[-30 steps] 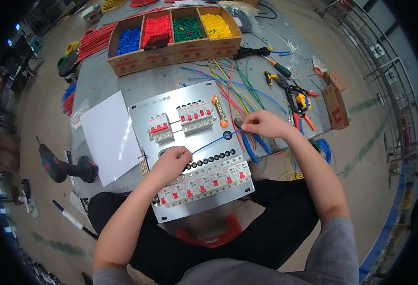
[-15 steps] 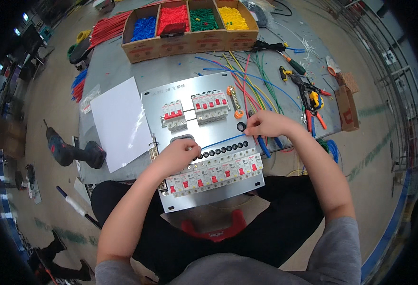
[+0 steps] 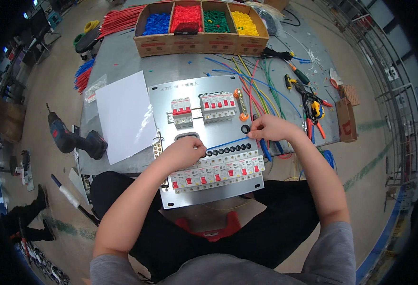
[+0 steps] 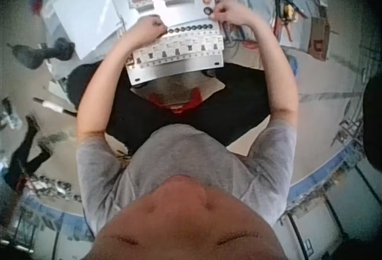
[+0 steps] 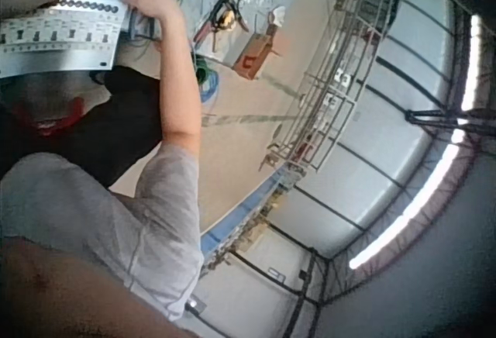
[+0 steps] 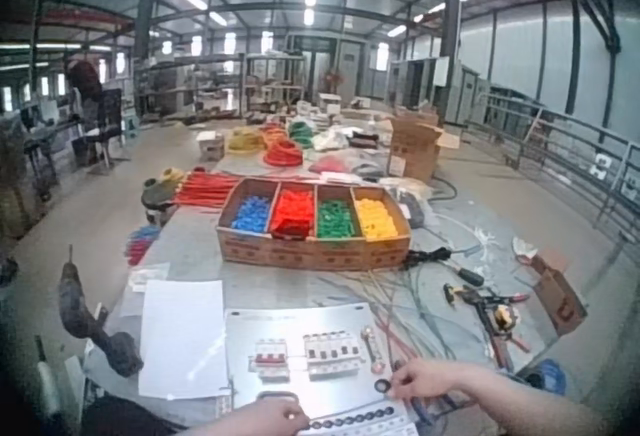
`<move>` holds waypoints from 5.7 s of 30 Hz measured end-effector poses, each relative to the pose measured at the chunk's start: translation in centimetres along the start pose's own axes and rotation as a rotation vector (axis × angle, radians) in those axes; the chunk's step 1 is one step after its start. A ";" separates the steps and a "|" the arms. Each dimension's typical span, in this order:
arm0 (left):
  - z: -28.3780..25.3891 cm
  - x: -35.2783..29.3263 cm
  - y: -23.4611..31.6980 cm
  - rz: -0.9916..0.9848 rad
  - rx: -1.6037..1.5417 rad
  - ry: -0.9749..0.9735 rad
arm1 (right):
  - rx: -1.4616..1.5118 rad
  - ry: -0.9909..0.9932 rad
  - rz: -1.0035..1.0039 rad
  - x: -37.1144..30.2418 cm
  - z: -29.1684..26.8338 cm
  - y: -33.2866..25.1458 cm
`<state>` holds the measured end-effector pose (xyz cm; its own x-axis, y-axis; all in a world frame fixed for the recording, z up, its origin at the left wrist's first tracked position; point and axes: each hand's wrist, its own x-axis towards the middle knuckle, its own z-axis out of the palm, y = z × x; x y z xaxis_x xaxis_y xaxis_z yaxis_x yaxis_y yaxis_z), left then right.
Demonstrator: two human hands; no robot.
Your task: The person strips the ends of blue electrical wires using pliers and inserts them into terminals on a metal electrical panel. The person repeats this process for multiple wires, securing each one into the panel's terminal blocks.
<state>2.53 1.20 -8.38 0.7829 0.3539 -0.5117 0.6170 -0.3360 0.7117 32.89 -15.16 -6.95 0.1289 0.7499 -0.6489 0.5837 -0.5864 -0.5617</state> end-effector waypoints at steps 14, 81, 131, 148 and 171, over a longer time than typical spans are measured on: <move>-0.1 -0.1 0.5 -0.089 -0.040 0.000 | -0.015 0.115 -0.238 0.1 -0.9 0.3; 0.5 -0.4 -0.9 0.013 0.137 0.081 | 0.015 0.188 -0.259 0.7 -1.0 0.1; 4.3 -8.2 3.9 0.775 0.311 0.749 | 0.852 0.612 -0.086 -10.3 2.1 3.5; 7.8 -11.7 16.5 0.821 -0.123 0.576 | 0.291 1.379 -0.206 -20.3 17.4 -4.6; 10.0 -14.8 18.7 0.639 -0.370 0.227 | 0.187 1.417 -0.234 -21.2 17.7 -4.8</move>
<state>3.28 -19.09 7.66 0.9180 0.3730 0.1351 -0.0470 -0.2359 0.9706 13.17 -33.64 0.43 0.7819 0.4346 0.4469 0.6053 -0.3580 -0.7109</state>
